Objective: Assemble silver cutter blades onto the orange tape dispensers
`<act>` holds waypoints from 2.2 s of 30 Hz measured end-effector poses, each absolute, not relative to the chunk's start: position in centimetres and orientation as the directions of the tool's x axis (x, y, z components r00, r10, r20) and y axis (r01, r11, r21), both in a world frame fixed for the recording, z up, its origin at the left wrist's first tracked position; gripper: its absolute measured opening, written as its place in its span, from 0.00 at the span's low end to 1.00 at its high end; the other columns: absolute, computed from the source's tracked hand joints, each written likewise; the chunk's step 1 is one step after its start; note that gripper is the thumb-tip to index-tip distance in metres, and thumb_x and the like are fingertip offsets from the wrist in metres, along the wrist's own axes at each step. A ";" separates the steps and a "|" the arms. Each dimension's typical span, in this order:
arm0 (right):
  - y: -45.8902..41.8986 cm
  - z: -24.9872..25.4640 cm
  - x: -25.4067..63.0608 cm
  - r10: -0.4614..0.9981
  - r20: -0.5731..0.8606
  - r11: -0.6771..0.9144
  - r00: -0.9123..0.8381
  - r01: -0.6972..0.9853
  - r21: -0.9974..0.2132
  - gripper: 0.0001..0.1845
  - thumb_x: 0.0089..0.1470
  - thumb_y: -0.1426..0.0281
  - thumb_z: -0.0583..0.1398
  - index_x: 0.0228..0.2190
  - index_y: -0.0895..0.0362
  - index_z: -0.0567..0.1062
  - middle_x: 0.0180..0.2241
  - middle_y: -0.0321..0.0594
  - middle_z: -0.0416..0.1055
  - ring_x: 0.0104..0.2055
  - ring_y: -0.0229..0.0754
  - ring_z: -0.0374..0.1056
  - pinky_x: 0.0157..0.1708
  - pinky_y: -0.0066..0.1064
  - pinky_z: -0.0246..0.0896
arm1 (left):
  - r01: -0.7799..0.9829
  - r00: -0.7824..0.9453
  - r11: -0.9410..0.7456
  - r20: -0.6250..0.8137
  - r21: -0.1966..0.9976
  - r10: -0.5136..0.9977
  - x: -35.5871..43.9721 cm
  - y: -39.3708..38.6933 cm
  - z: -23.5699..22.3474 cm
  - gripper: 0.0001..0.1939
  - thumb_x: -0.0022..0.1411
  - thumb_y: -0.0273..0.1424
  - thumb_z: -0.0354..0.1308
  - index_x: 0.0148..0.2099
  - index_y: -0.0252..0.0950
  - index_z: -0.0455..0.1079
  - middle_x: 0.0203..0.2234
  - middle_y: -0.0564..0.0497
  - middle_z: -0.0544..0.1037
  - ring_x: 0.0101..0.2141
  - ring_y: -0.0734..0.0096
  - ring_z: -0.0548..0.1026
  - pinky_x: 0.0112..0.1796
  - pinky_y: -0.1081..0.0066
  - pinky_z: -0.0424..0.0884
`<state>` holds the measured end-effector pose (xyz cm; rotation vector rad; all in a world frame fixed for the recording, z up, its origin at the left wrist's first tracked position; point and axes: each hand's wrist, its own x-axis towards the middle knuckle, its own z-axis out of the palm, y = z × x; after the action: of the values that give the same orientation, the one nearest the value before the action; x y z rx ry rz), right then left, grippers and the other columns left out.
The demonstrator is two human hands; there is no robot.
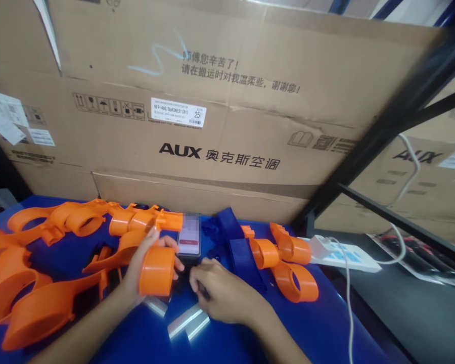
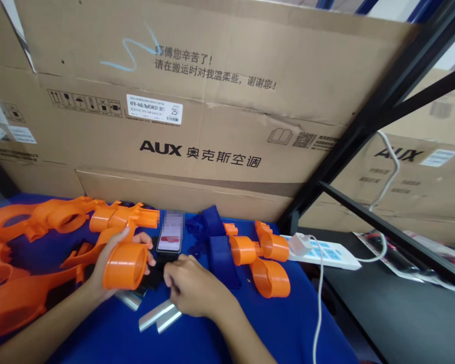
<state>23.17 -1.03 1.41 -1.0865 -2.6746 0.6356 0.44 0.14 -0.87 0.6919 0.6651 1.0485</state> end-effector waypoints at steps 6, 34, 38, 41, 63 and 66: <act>-0.7 1.5 23.7 0.762 0.012 0.603 -0.648 0.703 -0.376 0.05 0.53 0.71 0.67 0.33 0.55 0.75 0.37 0.40 0.73 0.43 0.46 0.65 0.44 0.35 0.55 | -0.525 0.334 0.325 -0.162 0.787 0.929 0.3 0.1 -0.8 0.27 0.68 0.53 0.49 0.37 0.33 0.73 0.25 0.39 0.83 0.22 0.64 0.80 0.24 0.72 0.75; 0.2 0.8 23.5 0.897 0.421 0.441 -0.131 0.241 -0.864 0.13 0.64 0.63 0.62 0.48 0.53 0.78 0.33 0.38 0.76 0.31 0.41 0.71 0.32 0.32 0.68 | -0.535 0.238 0.273 -0.167 0.799 0.957 1.7 -0.5 -0.1 0.15 0.58 0.39 0.68 0.37 0.39 0.65 0.27 0.50 0.81 0.32 0.47 0.85 0.26 0.61 0.79; 0.6 0.4 23.1 0.925 0.378 0.378 0.038 -0.001 -0.926 0.13 0.59 0.61 0.67 0.43 0.55 0.77 0.29 0.37 0.76 0.28 0.40 0.73 0.29 0.31 0.71 | -0.452 0.334 0.369 -0.230 0.812 0.914 2.2 -0.1 -0.9 0.20 0.59 0.48 0.66 0.38 0.40 0.64 0.25 0.48 0.82 0.22 0.49 0.83 0.19 0.63 0.75; 0.9 0.4 23.0 0.933 0.354 0.358 0.072 -0.071 -0.931 0.14 0.57 0.60 0.69 0.39 0.55 0.76 0.28 0.36 0.77 0.27 0.39 0.73 0.29 0.31 0.72 | -0.408 0.363 0.380 -0.235 0.830 0.902 2.3 0.3 -1.4 0.22 0.60 0.53 0.64 0.38 0.40 0.64 0.25 0.47 0.83 0.22 0.51 0.83 0.20 0.64 0.74; -0.8 0.1 21.5 0.765 0.607 0.640 -0.216 0.366 -0.676 0.06 0.60 0.68 0.64 0.41 0.52 0.79 0.42 0.45 0.77 0.46 0.49 0.73 0.47 0.41 0.71 | -0.734 0.356 0.356 -0.119 0.578 0.927 3.5 -1.3 -1.3 0.17 0.70 0.37 0.58 0.56 0.37 0.74 0.48 0.42 0.84 0.53 0.55 0.79 0.54 0.62 0.75; -0.5 -0.2 21.6 0.803 0.577 0.587 -0.150 0.369 -0.721 0.08 0.63 0.69 0.61 0.44 0.52 0.79 0.43 0.45 0.77 0.45 0.47 0.73 0.46 0.40 0.71 | -0.753 0.348 0.335 -0.089 0.566 0.933 3.5 -1.0 -1.0 0.18 0.71 0.37 0.57 0.60 0.40 0.72 0.47 0.44 0.84 0.53 0.55 0.79 0.54 0.60 0.76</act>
<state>21.55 -0.46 -0.23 -0.9667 -1.7510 0.5083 3.52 -1.02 -1.02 0.4738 0.4402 1.1467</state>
